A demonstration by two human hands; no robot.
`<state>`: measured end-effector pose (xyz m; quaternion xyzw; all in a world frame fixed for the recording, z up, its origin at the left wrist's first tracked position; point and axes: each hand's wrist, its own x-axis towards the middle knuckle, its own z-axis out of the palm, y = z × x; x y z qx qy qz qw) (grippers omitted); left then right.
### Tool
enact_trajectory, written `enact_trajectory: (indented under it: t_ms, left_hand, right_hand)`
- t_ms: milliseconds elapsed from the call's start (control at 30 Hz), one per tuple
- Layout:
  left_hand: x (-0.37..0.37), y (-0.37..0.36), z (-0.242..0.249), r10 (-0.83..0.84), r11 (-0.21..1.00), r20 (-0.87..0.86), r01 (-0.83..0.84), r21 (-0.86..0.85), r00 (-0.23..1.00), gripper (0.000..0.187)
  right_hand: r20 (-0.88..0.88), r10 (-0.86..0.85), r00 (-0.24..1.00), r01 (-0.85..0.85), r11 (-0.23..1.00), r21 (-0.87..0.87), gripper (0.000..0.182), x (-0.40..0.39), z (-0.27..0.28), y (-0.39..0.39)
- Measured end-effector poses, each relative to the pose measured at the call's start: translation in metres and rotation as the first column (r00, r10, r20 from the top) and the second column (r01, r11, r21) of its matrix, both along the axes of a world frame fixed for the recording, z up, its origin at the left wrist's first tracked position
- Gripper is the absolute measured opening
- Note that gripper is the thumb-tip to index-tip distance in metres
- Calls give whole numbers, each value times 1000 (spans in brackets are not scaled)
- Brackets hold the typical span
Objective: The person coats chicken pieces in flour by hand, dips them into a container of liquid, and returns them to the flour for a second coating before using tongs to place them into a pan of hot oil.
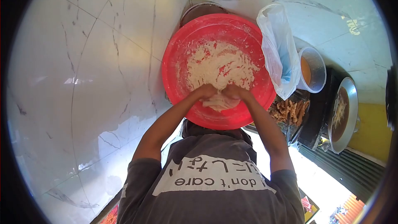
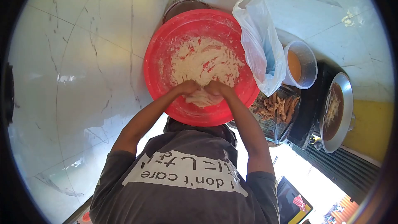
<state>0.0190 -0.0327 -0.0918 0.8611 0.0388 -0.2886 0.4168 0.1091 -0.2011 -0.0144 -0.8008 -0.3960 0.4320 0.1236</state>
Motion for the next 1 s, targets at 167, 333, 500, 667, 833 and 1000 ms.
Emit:
enact_trajectory:
  t_ms: [167, 333, 500, 667, 833, 1000]
  left_hand:
    - [-3, -13, 63, 10, 979, -386, -87, -184, 922, 34]
    - [16, 17, 62, -711, 703, 132, 692, 164, 691, 45]
    - [-1, -7, 83, -400, 884, 78, 407, -229, 913, 46]
    - [-9, -13, 114, -395, 915, -222, 360, -185, 891, 55]
    - [8, 7, 92, -215, 958, -226, 159, -240, 950, 65]
    - [-24, -15, 70, -347, 937, 83, 349, -9, 934, 57]
  right_hand:
    - [-360, -201, 911, 77, 940, -332, 35, -2, 11, 5]
    - [-200, 75, 977, -55, 993, 107, 35, 18, -29, -10]
    - [-84, -40, 996, 42, 999, 30, 35, -5, 17, 7]
    - [-458, -325, 827, 137, 908, -396, 35, -9, 18, 4]
    - [-24, 44, 999, -43, 998, 49, 35, 5, 11, -6]
    - [-79, 100, 992, -109, 987, -117, 37, -2, -2, -1]
